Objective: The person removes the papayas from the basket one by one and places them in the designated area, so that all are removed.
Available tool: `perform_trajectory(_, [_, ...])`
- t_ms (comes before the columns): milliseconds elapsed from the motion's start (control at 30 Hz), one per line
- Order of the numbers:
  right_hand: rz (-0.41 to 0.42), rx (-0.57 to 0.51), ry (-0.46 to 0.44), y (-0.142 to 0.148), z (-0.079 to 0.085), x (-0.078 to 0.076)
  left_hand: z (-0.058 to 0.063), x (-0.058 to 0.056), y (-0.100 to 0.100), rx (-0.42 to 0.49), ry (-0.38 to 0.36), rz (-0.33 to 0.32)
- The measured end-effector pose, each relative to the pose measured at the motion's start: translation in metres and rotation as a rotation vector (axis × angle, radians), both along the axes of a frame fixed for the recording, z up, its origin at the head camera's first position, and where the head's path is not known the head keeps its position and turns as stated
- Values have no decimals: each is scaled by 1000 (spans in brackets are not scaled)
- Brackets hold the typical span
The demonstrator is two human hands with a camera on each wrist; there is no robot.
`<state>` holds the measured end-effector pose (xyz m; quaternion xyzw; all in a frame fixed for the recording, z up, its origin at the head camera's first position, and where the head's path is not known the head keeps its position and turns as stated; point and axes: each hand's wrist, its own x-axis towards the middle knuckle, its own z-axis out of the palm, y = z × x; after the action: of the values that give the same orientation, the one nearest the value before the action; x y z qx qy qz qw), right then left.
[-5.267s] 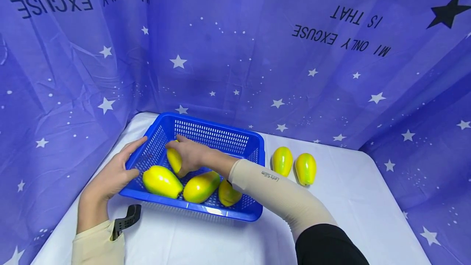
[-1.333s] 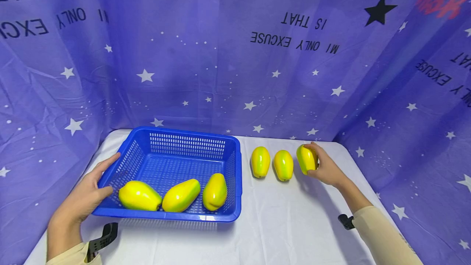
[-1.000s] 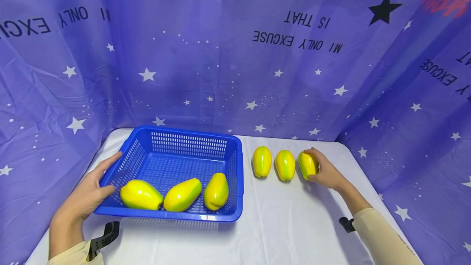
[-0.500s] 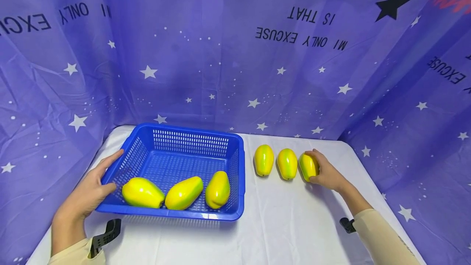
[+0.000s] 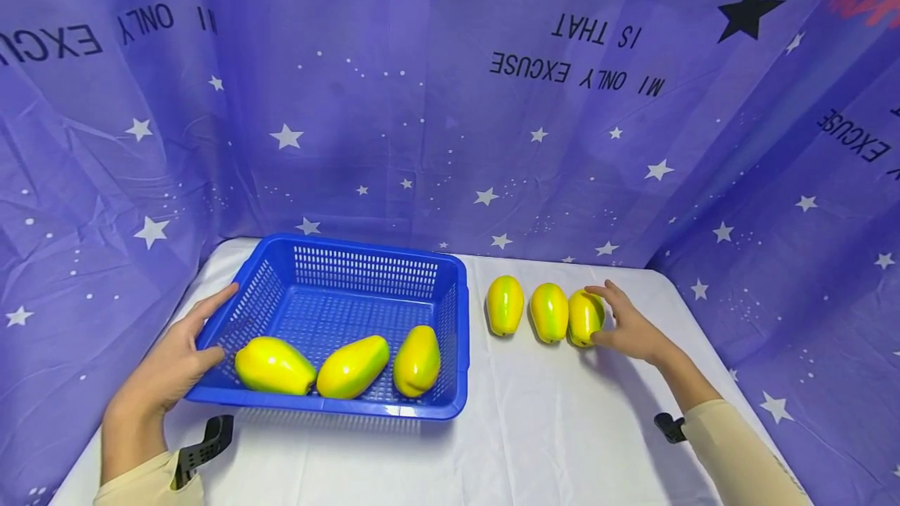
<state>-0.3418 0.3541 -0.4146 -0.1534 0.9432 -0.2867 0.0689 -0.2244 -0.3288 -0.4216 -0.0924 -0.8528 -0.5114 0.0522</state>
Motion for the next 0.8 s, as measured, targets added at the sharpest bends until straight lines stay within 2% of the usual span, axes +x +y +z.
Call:
perform_trajectory(300, [67, 43, 105, -28, 48, -3, 0, 0, 1, 18, 14, -15])
perform_trajectory(600, [199, 104, 157, -91, 96, 3, 0, 1, -1, 13, 1, -8])
perform_trajectory(800, [323, 141, 185, -131, 115, 7, 1, 1, 0, 27, 2, -26])
